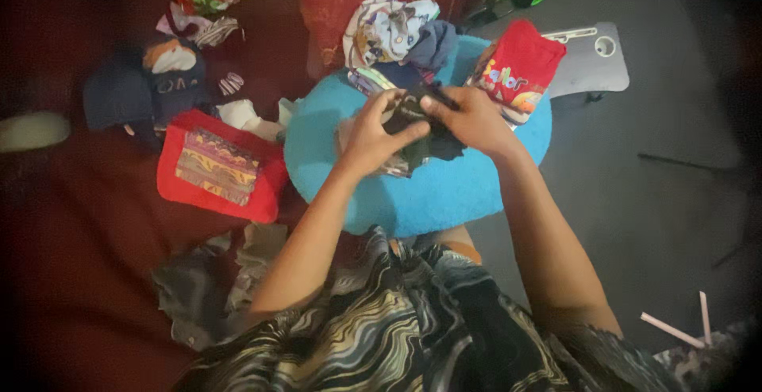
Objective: The person folds clothes by hand on a blue cushion, including shirts and shorts, and places them into a stack.
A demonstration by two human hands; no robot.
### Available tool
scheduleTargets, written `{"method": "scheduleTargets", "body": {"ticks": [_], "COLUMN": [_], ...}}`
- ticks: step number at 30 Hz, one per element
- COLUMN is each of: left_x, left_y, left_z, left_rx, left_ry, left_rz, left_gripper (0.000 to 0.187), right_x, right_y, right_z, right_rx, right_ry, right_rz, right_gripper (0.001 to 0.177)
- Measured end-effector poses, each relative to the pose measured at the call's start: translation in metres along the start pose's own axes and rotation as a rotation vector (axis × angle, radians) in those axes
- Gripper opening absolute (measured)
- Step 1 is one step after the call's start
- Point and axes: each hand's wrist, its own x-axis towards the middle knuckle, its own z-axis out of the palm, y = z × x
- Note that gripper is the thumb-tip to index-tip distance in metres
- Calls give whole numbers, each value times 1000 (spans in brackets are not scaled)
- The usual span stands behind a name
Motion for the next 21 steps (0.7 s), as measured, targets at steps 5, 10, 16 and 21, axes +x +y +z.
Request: {"method": "scheduleTargets", "body": {"ticks": [5,10,16,21], "left_x": [1,8,0,41], "left_y": [-4,-67,-75,-56], "left_z": [10,30,20,40], "left_rx": [547,459,693,260], "left_ry": [-56,130,-53,74], "left_rz": [-185,70,-358,63], "left_gripper": [54,40,22,46], "right_x": [14,20,-8,-23], "right_y": [20,50,21,0], "right_z": [-10,-18,-76,-90], "right_rx": [80,177,565,304], "right_ry": [64,401,369,56], "right_rz": [154,29,48,50], "right_gripper": [43,41,26,27]}}
